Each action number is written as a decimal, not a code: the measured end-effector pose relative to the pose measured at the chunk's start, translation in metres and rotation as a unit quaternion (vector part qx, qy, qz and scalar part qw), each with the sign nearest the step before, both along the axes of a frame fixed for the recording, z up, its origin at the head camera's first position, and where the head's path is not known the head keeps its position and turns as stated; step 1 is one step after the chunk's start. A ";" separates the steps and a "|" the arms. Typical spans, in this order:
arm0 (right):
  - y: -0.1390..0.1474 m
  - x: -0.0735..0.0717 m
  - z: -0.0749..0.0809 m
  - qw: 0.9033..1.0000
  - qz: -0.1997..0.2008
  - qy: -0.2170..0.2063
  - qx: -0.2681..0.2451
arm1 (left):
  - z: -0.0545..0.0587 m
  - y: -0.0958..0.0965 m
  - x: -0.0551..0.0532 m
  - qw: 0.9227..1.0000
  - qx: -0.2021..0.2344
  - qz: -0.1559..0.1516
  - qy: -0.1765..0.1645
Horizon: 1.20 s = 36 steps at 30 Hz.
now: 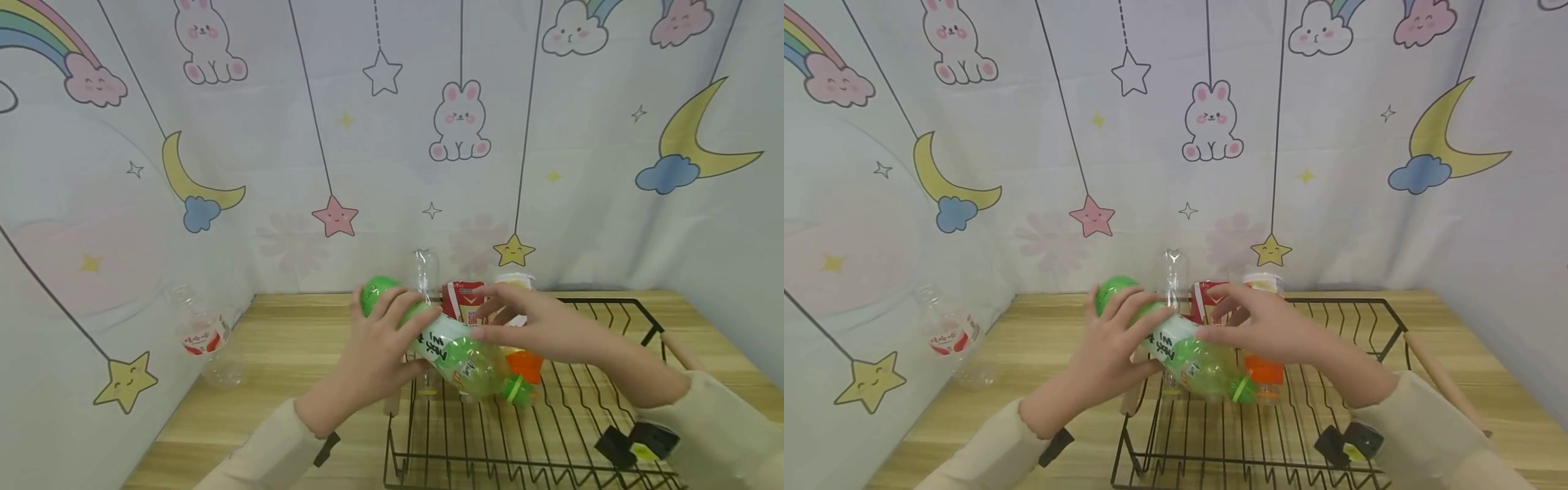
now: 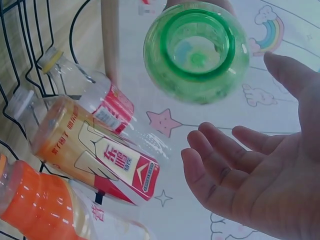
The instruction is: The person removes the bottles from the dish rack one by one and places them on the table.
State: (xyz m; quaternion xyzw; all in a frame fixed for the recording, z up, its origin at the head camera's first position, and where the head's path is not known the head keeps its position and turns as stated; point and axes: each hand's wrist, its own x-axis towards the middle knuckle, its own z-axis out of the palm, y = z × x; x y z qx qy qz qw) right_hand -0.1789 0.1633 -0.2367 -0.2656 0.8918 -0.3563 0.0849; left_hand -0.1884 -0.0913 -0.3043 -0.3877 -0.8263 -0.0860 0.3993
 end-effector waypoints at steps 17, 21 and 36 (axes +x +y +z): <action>0.032 -0.010 -0.007 0.996 -0.080 0.017 -0.040 | 0.003 -0.038 -0.017 0.989 0.120 0.043 -0.074; 0.037 -0.015 -0.015 0.994 -0.098 0.015 -0.047 | 0.002 -0.047 -0.024 0.980 0.164 0.053 -0.095; 0.048 -0.030 -0.039 0.987 -0.149 -0.011 -0.067 | -0.013 -0.077 -0.050 0.918 0.312 0.093 -0.226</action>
